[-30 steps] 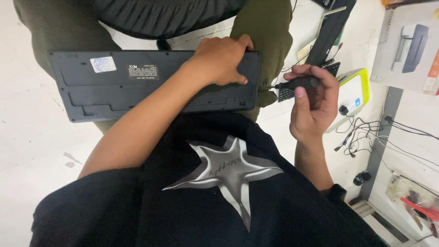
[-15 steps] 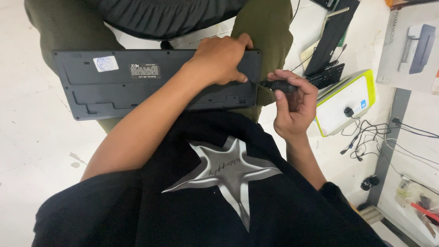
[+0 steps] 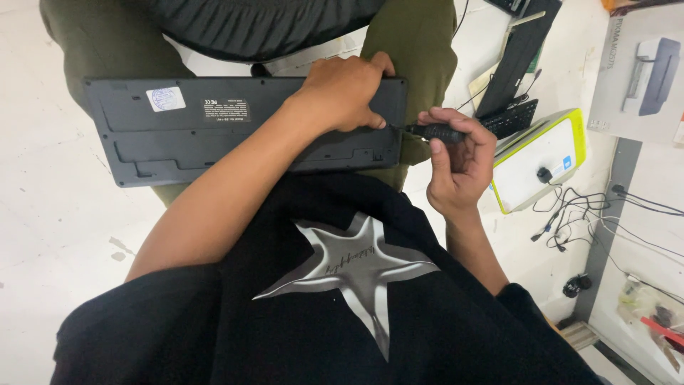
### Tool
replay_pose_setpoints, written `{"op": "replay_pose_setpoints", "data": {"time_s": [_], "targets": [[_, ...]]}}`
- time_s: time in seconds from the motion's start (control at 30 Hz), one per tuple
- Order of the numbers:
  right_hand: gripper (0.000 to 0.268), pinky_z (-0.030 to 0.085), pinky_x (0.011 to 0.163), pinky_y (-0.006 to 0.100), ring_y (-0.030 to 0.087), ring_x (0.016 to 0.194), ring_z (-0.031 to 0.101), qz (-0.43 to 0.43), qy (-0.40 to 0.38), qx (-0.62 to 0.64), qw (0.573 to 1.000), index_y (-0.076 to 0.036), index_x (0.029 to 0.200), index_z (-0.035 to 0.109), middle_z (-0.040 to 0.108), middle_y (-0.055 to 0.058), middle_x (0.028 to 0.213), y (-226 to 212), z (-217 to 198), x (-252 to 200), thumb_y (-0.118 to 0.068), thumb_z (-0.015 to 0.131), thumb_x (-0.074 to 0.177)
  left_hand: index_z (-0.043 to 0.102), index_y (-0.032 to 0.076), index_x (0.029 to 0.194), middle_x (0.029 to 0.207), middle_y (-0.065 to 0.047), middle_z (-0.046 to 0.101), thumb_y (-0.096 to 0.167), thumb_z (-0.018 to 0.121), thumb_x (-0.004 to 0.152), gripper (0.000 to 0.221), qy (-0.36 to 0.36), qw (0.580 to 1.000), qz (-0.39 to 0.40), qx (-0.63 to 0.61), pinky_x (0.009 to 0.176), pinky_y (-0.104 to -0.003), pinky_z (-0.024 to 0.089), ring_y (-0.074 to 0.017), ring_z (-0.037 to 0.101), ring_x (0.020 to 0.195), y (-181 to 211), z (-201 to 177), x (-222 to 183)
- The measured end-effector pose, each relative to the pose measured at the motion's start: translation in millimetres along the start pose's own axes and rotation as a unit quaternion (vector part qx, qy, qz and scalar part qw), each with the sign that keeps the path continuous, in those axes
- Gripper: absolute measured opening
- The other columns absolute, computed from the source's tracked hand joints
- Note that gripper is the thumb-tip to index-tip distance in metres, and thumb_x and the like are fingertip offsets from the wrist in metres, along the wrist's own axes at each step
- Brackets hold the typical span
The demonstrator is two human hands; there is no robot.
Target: Disassembling a computer keyboard by removing screws from the back panel using a screwdriver.
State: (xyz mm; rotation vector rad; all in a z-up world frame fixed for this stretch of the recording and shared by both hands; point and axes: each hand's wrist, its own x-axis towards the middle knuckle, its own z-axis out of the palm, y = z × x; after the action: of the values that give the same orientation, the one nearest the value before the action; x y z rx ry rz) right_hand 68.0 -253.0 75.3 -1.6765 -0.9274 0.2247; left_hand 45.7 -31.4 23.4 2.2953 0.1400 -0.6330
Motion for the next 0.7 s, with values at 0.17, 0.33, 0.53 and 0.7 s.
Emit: {"op": "replay_pose_setpoints", "data": {"time_s": [0.17, 0.33, 0.53, 0.7], "targets": [[0.022, 0.058, 0.108, 0.051, 0.043, 0.113, 0.067, -0.007, -0.012, -0.006, 1.000, -0.001, 0.128, 0.040, 0.057, 0.029, 0.128, 0, -1, 0, 0.002, 0.051, 0.109, 0.048, 0.018, 0.139, 0.108, -0.010, 0.072, 0.050, 0.086, 0.082, 0.076, 0.001, 1.000, 0.003, -0.002, 0.079, -0.054, 0.051, -0.0389, 0.068, 0.100, 0, 0, 0], [0.021, 0.057, 0.108, 0.052, 0.043, 0.114, 0.066, -0.004, -0.007, 0.005, 1.000, -0.002, 0.127, 0.041, 0.057, 0.029, 0.128, 0, 1, 0, 0.001, 0.051, 0.109, 0.048, 0.018, 0.138, 0.107, -0.010, 0.072, 0.051, 0.086, 0.081, 0.076, 0.006, 1.000, 0.003, -0.003, 0.079, -0.055, 0.051, -0.0392, 0.068, 0.099, -1, 0, 0], [0.022, 0.057, 0.108, 0.051, 0.042, 0.113, 0.066, -0.001, -0.005, -0.004, 1.000, -0.002, 0.126, 0.042, 0.057, 0.028, 0.128, -2, 2, 2, 0.005, 0.052, 0.108, 0.047, 0.018, 0.140, 0.106, -0.010, 0.072, 0.052, 0.086, 0.082, 0.078, -0.003, 1.000, -0.001, 0.001, 0.080, -0.054, 0.050, -0.0392, 0.067, 0.100, 0, -1, 0], [0.023, 0.057, 0.095, 0.046, 0.038, 0.110, 0.062, -0.074, -0.012, -0.184, 0.980, 0.007, 0.115, 0.062, 0.061, 0.029, 0.115, -16, -3, 15, -0.014, 0.065, 0.104, 0.047, 0.019, 0.141, 0.106, -0.008, 0.071, 0.050, 0.086, 0.083, 0.076, -0.005, 1.000, -0.007, -0.008, 0.080, -0.052, 0.050, -0.0367, 0.068, 0.099, 2, -3, -3]]}}
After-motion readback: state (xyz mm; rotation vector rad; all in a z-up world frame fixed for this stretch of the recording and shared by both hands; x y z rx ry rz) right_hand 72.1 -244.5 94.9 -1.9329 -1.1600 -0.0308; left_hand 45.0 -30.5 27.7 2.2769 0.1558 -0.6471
